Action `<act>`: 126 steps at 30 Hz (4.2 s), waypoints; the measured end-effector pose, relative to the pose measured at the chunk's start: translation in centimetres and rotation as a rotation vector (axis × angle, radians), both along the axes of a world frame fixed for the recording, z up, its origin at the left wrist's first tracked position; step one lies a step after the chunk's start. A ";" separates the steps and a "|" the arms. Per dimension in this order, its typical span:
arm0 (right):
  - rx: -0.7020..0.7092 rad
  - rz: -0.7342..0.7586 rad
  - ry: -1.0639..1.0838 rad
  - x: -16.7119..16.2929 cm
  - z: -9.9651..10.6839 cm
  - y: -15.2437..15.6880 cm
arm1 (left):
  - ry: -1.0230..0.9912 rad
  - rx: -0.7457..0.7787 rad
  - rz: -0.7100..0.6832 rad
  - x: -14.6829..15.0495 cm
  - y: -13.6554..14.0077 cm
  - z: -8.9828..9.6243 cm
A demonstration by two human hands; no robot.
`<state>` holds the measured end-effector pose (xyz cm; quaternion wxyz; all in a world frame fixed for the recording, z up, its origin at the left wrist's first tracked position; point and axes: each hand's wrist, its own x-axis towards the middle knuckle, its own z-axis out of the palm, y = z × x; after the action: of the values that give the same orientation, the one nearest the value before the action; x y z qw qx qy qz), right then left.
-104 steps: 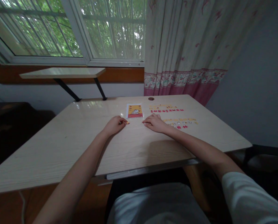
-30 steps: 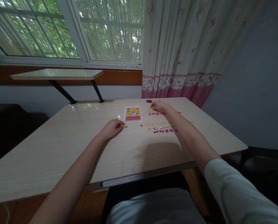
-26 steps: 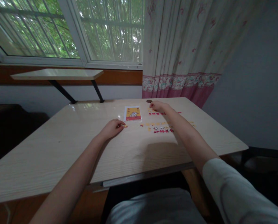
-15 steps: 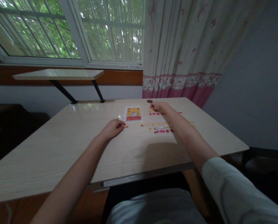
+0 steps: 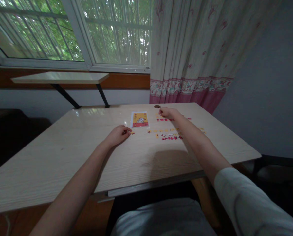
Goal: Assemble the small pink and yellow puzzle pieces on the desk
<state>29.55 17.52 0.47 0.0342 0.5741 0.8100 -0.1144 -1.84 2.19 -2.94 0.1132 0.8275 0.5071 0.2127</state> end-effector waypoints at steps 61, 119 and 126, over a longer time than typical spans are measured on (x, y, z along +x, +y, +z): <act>-0.005 0.001 1.306 -4.0 -3.0 -12.8 | -0.447 -0.062 0.001 5.0 -2.1 0.4; 0.261 0.240 0.420 -10.0 -3.1 -13.9 | -0.070 0.017 0.001 0.1 0.0 0.1; 0.225 0.218 0.440 -10.0 -2.9 -13.9 | -0.051 0.015 -0.011 0.1 0.2 0.0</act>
<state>19.54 3.64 -2.40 -0.1945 0.4449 0.8627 -0.1415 -1.69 2.36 -2.94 0.1211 0.8255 0.4977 0.2368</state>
